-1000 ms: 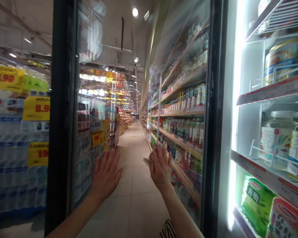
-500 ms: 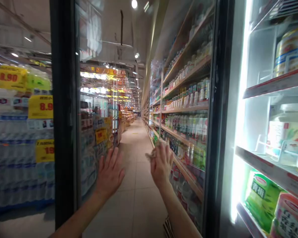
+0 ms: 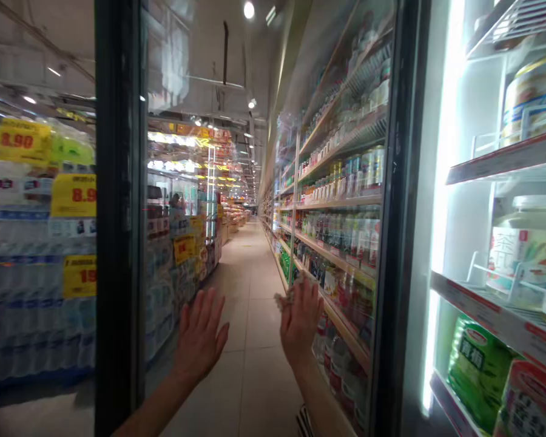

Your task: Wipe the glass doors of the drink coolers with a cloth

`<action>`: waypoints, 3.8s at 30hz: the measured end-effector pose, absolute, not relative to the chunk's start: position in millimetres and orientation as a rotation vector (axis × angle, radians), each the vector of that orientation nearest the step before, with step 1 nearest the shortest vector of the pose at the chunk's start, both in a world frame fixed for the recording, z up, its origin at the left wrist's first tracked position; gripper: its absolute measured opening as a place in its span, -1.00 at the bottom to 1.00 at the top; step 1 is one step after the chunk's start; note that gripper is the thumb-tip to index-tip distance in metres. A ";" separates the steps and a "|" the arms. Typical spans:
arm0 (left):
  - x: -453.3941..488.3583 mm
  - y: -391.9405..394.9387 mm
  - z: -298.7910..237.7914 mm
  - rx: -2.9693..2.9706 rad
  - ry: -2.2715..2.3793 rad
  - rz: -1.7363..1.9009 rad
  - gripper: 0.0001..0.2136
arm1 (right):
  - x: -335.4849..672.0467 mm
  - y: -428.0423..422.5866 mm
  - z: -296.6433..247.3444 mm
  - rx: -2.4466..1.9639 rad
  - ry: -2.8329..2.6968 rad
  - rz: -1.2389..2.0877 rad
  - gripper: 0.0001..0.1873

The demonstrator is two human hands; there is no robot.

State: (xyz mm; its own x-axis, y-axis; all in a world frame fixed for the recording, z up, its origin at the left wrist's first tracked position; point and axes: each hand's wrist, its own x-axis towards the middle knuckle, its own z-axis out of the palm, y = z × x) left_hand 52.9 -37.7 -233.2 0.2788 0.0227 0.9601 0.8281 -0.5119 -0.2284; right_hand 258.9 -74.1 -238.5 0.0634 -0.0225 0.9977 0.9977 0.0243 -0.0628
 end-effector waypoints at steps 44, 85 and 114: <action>52.1 -36.5 -240.4 -1.826 -0.798 -1.378 -0.53 | 293.2 -66.3 -181.5 -1.062 -1.129 -1.258 -0.45; 50.7 -23.0 -97.9 -1.712 -0.751 -1.403 -0.48 | 396.1 -65.5 -92.2 -1.095 -0.798 -1.177 -0.52; 47.7 -21.4 -100.3 -1.656 -0.752 -1.365 -0.55 | 326.0 -50.7 -18.7 -0.849 -1.438 -1.399 -0.54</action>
